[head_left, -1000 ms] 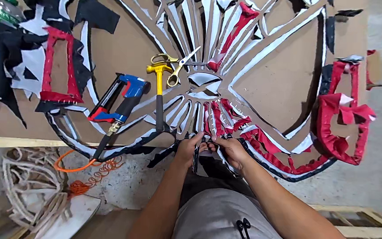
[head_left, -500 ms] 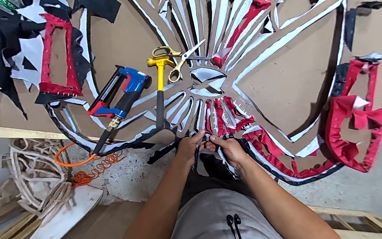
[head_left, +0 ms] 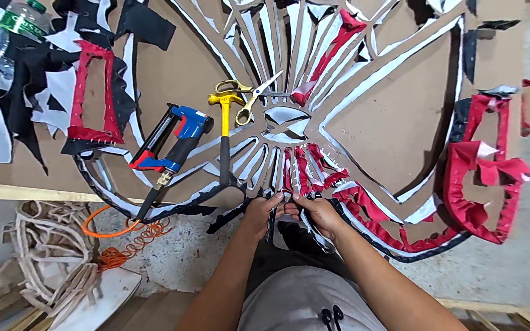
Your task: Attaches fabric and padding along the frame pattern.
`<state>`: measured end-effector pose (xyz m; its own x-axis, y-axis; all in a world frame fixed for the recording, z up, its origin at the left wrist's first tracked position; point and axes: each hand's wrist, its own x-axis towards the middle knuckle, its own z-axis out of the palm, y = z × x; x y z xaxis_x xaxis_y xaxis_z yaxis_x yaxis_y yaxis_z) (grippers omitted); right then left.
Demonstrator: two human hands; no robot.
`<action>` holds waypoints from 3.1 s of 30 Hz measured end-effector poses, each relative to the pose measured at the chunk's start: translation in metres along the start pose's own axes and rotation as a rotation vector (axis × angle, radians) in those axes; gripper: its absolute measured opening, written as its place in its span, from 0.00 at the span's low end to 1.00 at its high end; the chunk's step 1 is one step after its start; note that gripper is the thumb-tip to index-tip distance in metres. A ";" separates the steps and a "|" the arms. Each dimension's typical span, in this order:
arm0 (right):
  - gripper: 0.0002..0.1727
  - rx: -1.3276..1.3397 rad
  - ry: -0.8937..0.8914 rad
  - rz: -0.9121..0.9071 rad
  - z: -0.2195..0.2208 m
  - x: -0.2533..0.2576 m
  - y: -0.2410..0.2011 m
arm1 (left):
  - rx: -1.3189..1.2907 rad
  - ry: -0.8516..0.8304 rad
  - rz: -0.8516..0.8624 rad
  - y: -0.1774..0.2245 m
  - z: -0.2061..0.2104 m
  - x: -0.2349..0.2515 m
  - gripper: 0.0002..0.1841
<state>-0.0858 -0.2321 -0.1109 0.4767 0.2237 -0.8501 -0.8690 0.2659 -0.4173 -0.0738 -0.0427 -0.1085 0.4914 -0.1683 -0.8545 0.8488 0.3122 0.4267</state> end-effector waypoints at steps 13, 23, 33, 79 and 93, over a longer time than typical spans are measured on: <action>0.17 -0.508 0.138 -0.225 0.019 -0.069 0.010 | 1.286 0.640 0.652 0.101 -0.043 -0.064 0.24; 0.16 0.488 0.444 -0.364 0.096 -0.001 0.058 | 1.276 0.534 0.374 0.198 -0.044 0.020 0.22; 0.22 0.417 0.700 -0.395 0.109 0.024 0.066 | 1.198 -0.068 0.539 0.161 -0.112 -0.086 0.19; 0.29 0.077 0.718 -0.196 0.093 0.022 0.050 | 1.709 0.007 1.210 0.122 -0.042 -0.003 0.26; 0.28 0.104 0.688 -0.189 0.092 0.024 0.052 | 1.782 0.029 1.129 0.122 -0.053 0.003 0.26</action>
<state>-0.1077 -0.1264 -0.1234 0.3967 -0.4673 -0.7901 -0.7463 0.3369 -0.5740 0.0204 0.0447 -0.0748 0.8142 -0.5750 -0.0809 -0.5090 -0.7738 0.3770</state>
